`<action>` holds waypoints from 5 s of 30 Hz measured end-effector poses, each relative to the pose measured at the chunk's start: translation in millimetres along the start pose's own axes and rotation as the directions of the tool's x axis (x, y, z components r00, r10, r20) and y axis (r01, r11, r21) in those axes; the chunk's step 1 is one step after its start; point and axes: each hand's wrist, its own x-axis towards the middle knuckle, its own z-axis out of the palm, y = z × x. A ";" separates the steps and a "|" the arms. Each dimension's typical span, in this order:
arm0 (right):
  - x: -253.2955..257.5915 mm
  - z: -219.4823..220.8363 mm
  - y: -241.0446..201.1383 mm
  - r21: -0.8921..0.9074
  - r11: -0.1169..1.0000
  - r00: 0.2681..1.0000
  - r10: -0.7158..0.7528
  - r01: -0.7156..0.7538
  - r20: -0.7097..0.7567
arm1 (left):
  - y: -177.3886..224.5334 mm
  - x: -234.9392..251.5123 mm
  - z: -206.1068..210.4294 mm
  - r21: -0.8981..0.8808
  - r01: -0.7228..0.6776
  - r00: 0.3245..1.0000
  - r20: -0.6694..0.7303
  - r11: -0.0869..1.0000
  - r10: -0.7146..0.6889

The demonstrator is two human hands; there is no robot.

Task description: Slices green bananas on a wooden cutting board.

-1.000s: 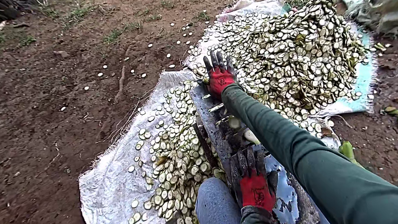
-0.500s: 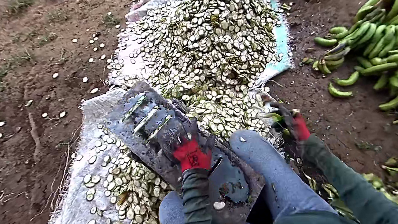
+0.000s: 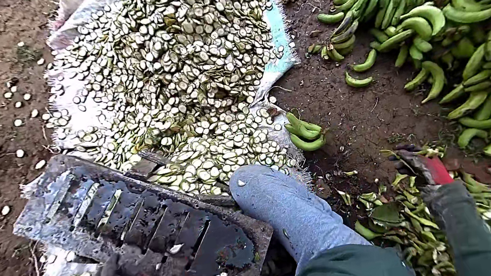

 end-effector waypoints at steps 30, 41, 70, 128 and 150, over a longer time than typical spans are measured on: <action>45.8 8.4 31.9 -0.857 0.515 0.993 0.087 0.026 0.083 | -13.4 9.9 -52.9 0.250 0.266 0.953 0.079 0.931 -0.294; 102.0 235.0 25.5 -0.545 0.834 0.996 -0.094 0.084 0.009 | 201.0 -59.1 -58.8 -0.550 -0.351 0.912 -0.016 0.758 0.411; -151.5 285.1 -145.0 0.475 0.293 -0.062 -0.797 0.830 0.601 | -165.1 -60.1 -145.2 -0.157 0.492 0.835 -0.192 0.856 -0.515; -181.9 530.6 -70.4 0.284 -0.131 -0.303 -0.612 0.950 0.731 | -131.0 -191.7 -84.2 -0.913 0.054 0.685 -0.260 0.404 -0.680; -172.8 418.4 16.5 0.353 -0.188 -0.387 -0.638 0.917 0.666 | -135.9 -203.6 -80.7 -0.902 0.118 0.660 -0.241 0.416 -0.711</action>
